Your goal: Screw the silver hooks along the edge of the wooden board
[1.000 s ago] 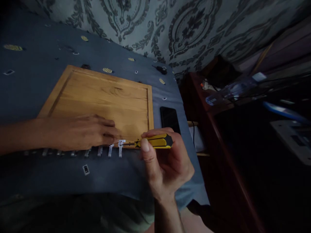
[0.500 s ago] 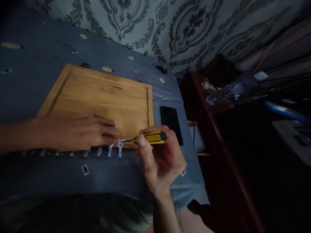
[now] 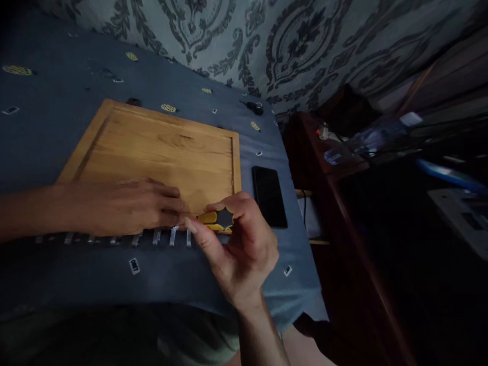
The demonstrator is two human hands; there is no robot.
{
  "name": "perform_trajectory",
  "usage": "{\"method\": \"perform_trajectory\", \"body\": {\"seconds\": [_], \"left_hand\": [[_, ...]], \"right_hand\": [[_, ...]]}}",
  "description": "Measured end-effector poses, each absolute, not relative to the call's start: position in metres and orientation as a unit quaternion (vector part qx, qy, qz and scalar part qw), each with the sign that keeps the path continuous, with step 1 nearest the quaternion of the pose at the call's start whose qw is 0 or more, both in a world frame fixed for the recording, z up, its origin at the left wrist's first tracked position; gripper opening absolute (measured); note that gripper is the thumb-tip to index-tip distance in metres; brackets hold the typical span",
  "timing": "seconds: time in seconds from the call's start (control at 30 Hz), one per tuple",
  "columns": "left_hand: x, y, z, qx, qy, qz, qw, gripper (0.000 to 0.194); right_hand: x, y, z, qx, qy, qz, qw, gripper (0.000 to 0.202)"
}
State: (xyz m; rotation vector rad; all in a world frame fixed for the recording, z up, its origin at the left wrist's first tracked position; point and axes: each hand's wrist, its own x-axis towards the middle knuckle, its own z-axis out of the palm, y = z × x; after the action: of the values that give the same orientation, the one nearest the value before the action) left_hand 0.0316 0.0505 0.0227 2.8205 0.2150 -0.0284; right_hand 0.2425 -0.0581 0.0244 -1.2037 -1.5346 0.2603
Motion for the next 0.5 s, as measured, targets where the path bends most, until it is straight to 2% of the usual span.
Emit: {"method": "perform_trajectory", "body": {"seconds": [0.27,0.43,0.5], "left_hand": [[0.029,0.05,0.019,0.989,0.053,0.057,0.13,0.024],[0.027,0.052,0.014,0.985,0.046,0.065,0.151,0.022],[0.028,0.051,0.014,0.985,0.078,0.055,0.143,0.021]], "right_hand": [[0.222,-0.053,0.03,-0.516,-0.661,0.065,0.54,0.038],[0.224,-0.05,0.032,-0.497,-0.675,0.091,0.537,0.038],[0.227,-0.054,0.033,-0.489,-0.667,0.094,0.554,0.03]]}}
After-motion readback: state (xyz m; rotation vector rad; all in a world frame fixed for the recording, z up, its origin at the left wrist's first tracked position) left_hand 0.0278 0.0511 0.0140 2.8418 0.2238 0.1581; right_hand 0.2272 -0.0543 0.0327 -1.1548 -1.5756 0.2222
